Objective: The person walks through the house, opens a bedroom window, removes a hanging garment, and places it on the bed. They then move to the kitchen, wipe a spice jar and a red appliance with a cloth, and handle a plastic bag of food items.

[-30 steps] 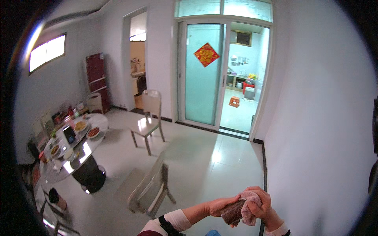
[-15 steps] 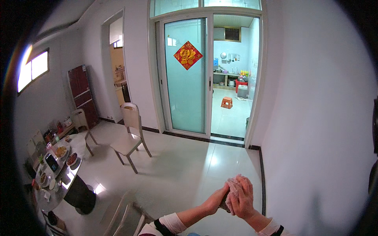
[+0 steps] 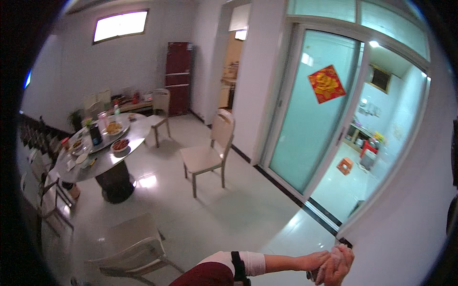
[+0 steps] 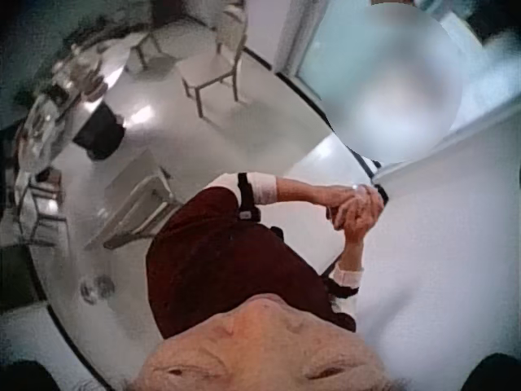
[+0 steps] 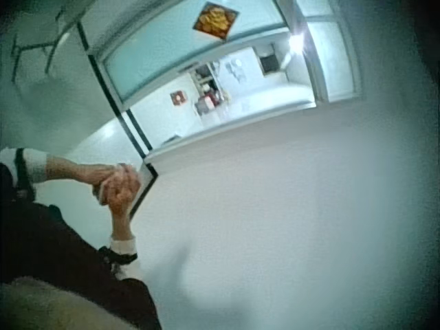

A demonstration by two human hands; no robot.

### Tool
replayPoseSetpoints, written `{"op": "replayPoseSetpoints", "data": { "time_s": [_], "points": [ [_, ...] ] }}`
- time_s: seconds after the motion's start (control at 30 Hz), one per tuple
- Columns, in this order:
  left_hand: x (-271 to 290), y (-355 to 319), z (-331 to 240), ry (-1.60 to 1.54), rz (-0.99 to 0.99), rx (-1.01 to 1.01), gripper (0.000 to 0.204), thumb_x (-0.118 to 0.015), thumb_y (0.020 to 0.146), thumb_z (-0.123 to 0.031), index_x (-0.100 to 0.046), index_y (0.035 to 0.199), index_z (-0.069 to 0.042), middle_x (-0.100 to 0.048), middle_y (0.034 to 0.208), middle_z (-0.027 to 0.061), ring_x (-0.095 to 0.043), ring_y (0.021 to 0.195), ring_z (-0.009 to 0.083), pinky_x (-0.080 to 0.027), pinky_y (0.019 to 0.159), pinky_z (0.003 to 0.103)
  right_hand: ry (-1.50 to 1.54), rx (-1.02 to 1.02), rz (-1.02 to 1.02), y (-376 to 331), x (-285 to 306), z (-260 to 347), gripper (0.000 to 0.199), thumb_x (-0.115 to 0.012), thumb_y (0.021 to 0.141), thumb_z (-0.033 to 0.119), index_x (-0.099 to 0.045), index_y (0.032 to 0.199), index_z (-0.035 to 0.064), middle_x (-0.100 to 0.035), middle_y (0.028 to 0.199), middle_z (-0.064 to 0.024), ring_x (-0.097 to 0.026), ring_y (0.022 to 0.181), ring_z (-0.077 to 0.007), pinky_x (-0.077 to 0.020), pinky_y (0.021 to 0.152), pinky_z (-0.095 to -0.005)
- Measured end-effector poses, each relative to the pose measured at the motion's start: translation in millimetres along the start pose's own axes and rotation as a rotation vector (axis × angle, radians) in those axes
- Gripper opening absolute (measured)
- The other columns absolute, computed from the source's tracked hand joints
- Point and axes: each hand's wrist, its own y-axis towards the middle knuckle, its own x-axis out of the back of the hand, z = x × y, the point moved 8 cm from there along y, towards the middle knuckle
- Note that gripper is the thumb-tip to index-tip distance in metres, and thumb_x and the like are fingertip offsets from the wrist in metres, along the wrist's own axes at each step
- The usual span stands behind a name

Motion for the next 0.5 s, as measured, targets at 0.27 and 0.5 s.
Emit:
{"op": "replayPoseSetpoints", "data": {
  "time_s": [0.27, 0.5],
  "points": [
    [105.6, 27.1, -13.3, -0.267, -0.066, 0.203, 0.064, -0.035, 0.090, -0.054, -0.042, 0.126, -0.002, -0.053, 0.107, 0.0082, -0.051, 0.092, 0.0154, -0.043, 0.079, 0.027, 1.302, -0.597, 0.110, 57.9, -124.0, -122.0, 0.044, -0.043, 0.087, 0.042, -0.052, 0.087, -0.0013, -0.054, 0.090, -0.0140, -0.052, 0.079, -0.0247, -0.0426, 0.073, -0.0408],
    [195.5, 94.6, -0.9, -0.323, -0.447, 0.184, 0.058, -0.041, 0.088, -0.054, -0.050, 0.117, -0.005, -0.058, 0.099, 0.0068, -0.056, 0.088, 0.0150, -0.045, 0.075, 0.028, 1.449, -0.714, -0.155, 114.4, -205.6, -215.9, 0.036, -0.030, 0.096, 0.035, -0.046, 0.091, 0.0029, -0.048, 0.088, -0.0068, -0.050, 0.080, -0.0186, -0.0425, 0.077, -0.0316]
  ]
}}
